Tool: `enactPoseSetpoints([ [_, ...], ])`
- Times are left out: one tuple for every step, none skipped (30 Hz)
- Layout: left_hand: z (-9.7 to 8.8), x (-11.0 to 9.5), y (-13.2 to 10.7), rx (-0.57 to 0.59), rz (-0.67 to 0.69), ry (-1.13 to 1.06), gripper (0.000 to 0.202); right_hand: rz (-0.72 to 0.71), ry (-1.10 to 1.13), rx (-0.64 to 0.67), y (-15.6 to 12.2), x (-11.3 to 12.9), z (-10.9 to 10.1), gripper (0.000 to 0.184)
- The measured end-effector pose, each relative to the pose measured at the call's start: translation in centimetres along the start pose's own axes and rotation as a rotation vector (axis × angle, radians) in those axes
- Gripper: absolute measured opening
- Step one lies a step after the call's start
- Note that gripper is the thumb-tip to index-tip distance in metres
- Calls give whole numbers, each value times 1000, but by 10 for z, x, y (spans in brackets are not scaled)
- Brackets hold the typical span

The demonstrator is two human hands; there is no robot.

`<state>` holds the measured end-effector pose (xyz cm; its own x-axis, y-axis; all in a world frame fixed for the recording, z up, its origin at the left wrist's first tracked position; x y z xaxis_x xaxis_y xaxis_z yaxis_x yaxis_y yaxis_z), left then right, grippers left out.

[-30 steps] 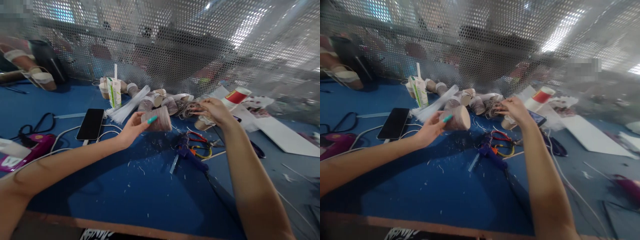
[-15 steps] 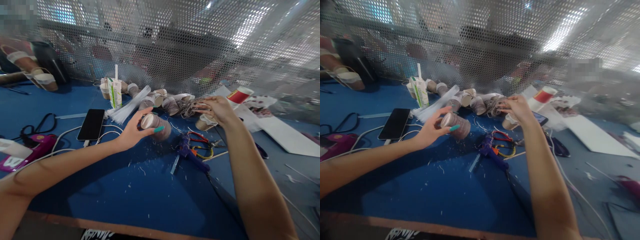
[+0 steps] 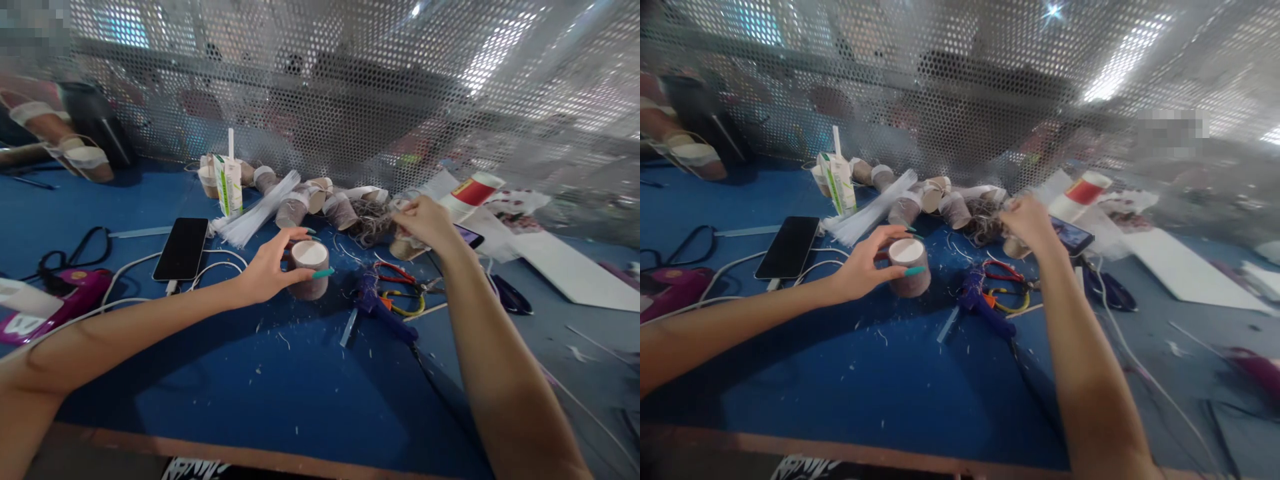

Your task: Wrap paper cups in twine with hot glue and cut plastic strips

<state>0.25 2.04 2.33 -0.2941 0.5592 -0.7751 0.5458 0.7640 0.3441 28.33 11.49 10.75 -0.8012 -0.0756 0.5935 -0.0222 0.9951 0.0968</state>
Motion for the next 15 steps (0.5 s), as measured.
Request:
enactPoseSetpoints([
  [1, 3, 0, 26, -38, -12, 55, 29, -88, 8, -2, 1, -1, 33],
  [2, 5, 1, 47, -71, -7, 54, 58, -186, 13, -6, 4, -2, 37],
  [2, 7, 1, 67, -94, 9, 54, 80, -291, 10, -9, 8, -3, 40],
  [2, 8, 1, 92, -101, 28, 53, 75, -383, -11, -13, 13, -4, 42],
  [2, 8, 2, 118, -92, 44, 51, 57, -440, -59, -16, 19, -5, 42],
  [1, 8, 2, 142, -70, 57, 47, 31, -469, -118, -20, 24, -7, 42],
  [0, 7, 3, 162, -50, 66, 43, -4, -467, -175, -23, 29, -8, 40],
  [-2, 5, 3, 172, -38, 72, 39, -35, -456, -220, -26, 33, -9, 39],
  [-4, 3, 4, 175, -42, 80, 37, -67, -443, -249, -29, 37, -11, 38],
  [-6, 2, 5, 170, -60, 91, 36, -103, -430, -273, -31, 39, -13, 37],
  [-8, 1, 6, 166, -86, 106, 36, -139, -419, -297, -33, 41, -15, 37],
  [-10, 0, 6, 168, -111, 123, 36, -171, -407, -323, -36, 43, -18, 37],
  [-11, 0, 7, 174, -127, 138, 36, -199, -395, -347, -38, 44, -21, 36],
  [-11, 1, 7, 187, -132, 147, 37, -223, -385, -365, -40, 45, -24, 35],
  [-10, 3, 7, 203, -130, 144, 37, -241, -377, -369, -42, 46, -26, 34],
])
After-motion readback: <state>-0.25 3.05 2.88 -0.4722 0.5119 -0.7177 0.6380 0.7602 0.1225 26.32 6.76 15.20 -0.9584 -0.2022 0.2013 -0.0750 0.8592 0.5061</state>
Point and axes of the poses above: each hand's wrist, its own y-axis towards the middle knuckle, its own z-axis out of the palm, x = y × z, the point moved 1 cm from there along y, towards the middle knuckle, and after that the axes turned 14 degrees about x, right-handed, at the moved point
